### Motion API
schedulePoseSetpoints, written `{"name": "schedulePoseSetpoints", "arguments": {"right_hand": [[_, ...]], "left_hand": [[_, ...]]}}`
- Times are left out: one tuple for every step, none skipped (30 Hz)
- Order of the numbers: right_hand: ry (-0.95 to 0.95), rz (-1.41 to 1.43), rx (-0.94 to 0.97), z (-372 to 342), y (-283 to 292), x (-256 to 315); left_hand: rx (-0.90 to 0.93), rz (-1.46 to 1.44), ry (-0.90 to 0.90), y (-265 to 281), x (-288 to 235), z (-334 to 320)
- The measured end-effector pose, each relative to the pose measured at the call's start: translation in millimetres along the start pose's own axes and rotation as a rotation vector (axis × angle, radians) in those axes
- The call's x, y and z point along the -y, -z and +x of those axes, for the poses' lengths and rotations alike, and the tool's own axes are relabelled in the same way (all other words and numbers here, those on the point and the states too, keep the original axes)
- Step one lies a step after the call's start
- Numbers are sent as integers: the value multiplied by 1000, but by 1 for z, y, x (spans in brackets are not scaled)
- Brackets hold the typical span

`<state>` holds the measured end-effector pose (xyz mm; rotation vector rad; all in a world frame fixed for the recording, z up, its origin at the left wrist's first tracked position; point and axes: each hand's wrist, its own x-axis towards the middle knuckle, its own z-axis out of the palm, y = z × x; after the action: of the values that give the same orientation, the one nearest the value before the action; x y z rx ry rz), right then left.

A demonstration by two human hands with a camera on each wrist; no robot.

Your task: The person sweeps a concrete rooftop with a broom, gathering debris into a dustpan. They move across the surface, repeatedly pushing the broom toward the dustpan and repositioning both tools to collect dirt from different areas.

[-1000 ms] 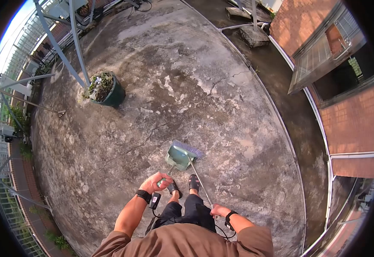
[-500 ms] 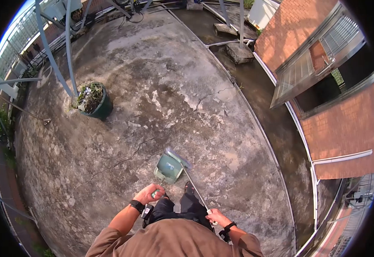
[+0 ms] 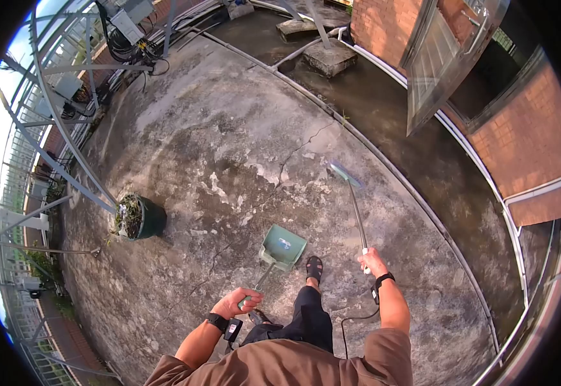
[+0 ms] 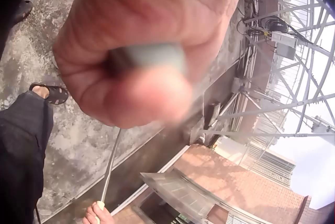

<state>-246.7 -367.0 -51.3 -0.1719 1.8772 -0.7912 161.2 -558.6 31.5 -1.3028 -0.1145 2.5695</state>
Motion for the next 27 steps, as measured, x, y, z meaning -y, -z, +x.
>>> {"name": "schedulePoseSetpoints", "arguments": {"right_hand": [[14, -31, -2, 21, 13, 7], [8, -27, 7, 41, 22, 11], [-77, -121, -4, 58, 29, 17], [-159, -213, -15, 72, 30, 15], [-167, -207, -9, 80, 24, 3], [-200, -81, 64, 79, 13, -13], [-231, 43, 132, 75, 4, -30], [-211, -138, 173, 46, -12, -27], [-39, -410, 292, 31, -23, -53], [-265, -481, 197, 32, -45, -103], [-497, -135, 269, -5, -53, -102], [-439, -212, 493, -50, -49, -59], [-374, -217, 622, -59, -49, -89], [-434, -197, 639, -81, -49, -81], [-363, -290, 658, -88, -47, -97], [-298, -378, 708, -96, -42, -82], [-237, -467, 758, -112, -38, -50], [-231, -475, 747, -119, -34, -41], [-216, -396, 676, -125, -29, -33], [-198, -317, 603, -127, -28, -26], [-184, -328, 587, -125, -31, -19], [-197, -409, 573, -125, -34, -10], [-214, -494, 561, -125, -34, -1], [-213, -477, 517, -127, -36, 14], [-209, -508, 511, -132, -42, 40], [-146, -511, 458, -137, -48, 72], [-84, -511, 411, -139, -52, 91]], "left_hand": [[-12, 1, 1, -12, -10, 8], [-20, 23, 1, -22, -19, 16], [-24, 39, 5, -34, -29, 21], [-51, 55, 2, -49, -37, 25], [-61, 54, 8, -61, -42, 29], [-70, 64, -52, -72, -47, 32], [-75, 75, -110, -80, -52, 36], [-52, 108, -131, -84, -58, 40], [-38, 107, -127, -83, -66, 47], [-28, 70, -63, -80, -75, 54], [-20, 35, 0, -77, -78, 60], [-36, 18, -9, -79, -81, 62], [-17, 18, -8, -74, -83, 66], [17, 168, -76, -63, -84, 70], [50, 317, -150, -58, -85, 74], [-10, 83, 14, -76, -93, 62], [5, 82, 12, -79, -98, 58], [1, 48, 27, -76, -99, 55], [-2, 15, 43, -72, -100, 51], [62, 6, -13, -67, -98, 47], [81, 16, -23, -62, -99, 43], [107, 23, -51, -57, -100, 40], [133, 22, -80, -51, -99, 39], [168, 9, -65, -44, -105, 38], [189, -6, -80, -34, -109, 42], [214, -62, -14, -25, -113, 46], [236, -119, 56, -17, -116, 51]]}}
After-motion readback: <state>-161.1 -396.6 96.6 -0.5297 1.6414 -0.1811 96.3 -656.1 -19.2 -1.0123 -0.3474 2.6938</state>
